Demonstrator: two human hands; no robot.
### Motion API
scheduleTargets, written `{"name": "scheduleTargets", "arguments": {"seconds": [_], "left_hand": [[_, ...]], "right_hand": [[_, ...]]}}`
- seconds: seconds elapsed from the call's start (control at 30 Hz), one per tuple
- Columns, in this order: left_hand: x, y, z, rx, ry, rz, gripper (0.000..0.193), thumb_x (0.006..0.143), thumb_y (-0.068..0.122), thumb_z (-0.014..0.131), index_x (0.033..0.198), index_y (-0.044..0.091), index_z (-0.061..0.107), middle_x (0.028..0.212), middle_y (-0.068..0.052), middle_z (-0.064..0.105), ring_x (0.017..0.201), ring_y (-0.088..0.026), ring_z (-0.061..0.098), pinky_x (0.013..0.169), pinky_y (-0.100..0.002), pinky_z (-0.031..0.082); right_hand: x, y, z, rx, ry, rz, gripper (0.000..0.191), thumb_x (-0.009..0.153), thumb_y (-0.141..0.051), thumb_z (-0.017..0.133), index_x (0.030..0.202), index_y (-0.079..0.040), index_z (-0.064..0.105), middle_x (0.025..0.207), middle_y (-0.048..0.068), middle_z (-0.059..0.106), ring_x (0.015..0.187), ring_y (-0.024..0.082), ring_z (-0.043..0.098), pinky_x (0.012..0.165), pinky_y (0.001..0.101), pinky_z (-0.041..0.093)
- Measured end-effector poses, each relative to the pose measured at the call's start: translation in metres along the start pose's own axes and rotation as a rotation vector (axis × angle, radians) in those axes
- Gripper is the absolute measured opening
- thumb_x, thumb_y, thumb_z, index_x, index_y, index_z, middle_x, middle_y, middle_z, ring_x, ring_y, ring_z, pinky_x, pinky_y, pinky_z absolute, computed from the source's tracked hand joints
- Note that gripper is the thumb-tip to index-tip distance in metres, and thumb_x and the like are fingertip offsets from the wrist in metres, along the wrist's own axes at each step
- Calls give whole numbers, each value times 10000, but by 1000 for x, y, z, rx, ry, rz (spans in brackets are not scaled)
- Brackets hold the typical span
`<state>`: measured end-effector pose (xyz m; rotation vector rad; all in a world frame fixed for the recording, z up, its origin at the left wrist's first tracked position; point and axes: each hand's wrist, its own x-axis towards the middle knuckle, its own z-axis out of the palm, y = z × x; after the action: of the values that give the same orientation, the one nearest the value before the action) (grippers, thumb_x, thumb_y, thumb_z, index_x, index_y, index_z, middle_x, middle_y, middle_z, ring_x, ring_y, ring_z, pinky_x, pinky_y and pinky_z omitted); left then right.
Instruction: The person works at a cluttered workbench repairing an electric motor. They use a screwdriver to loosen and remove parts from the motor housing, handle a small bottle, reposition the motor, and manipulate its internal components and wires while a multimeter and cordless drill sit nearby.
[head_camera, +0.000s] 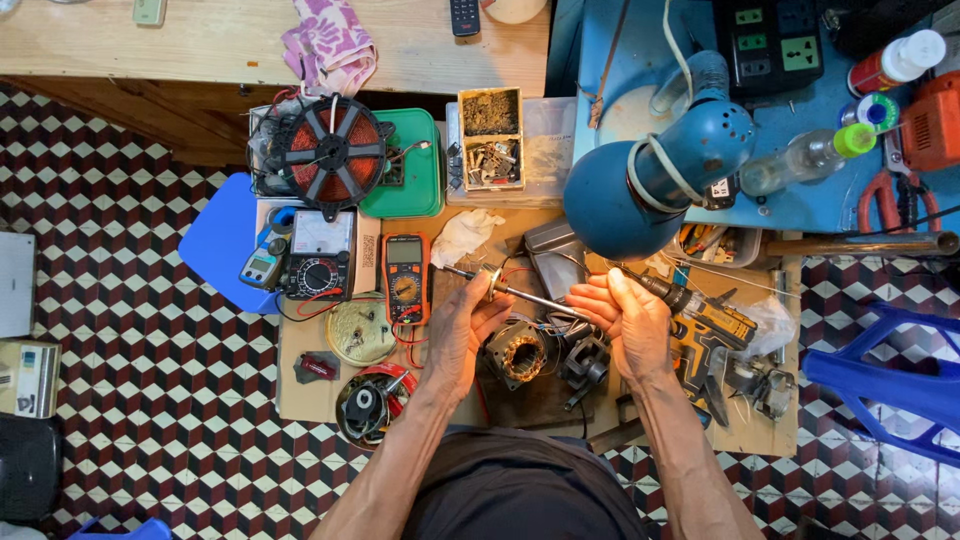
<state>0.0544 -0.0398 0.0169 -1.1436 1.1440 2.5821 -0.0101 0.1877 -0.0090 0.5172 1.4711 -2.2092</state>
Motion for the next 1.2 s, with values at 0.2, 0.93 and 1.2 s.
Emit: {"name": "scheduleTargets", "arguments": {"seconds": [0.2,0.93,1.2], "left_hand": [[-1,3,-1,-2,-4,-5,349,863,352,769,1041,70,665,983,-72,710,930,-198,736,887,-344,606],[2,3,-7,-2,-39,0,377,865,365,761,1071,59,686,982,-61,702,948,-178,727,912,-345,614],[2,4,-7,-20,-45,10,362,880,354,753,1071,53,689,984,-65,704,943,-180,725,892,-338,612]], "right_hand": [[-1,-3,8,19,-51,-2,394,1041,-236,508,1180,124,584,1112,297,713,1003,331,762,883,396,641],[-7,-8,14,4,-19,23,506,1038,-311,491,1296,121,546,1188,290,703,1093,329,738,948,400,613],[-1,3,7,-64,26,-72,354,1035,-164,596,1251,114,626,1115,273,726,986,316,748,854,359,620]]}}
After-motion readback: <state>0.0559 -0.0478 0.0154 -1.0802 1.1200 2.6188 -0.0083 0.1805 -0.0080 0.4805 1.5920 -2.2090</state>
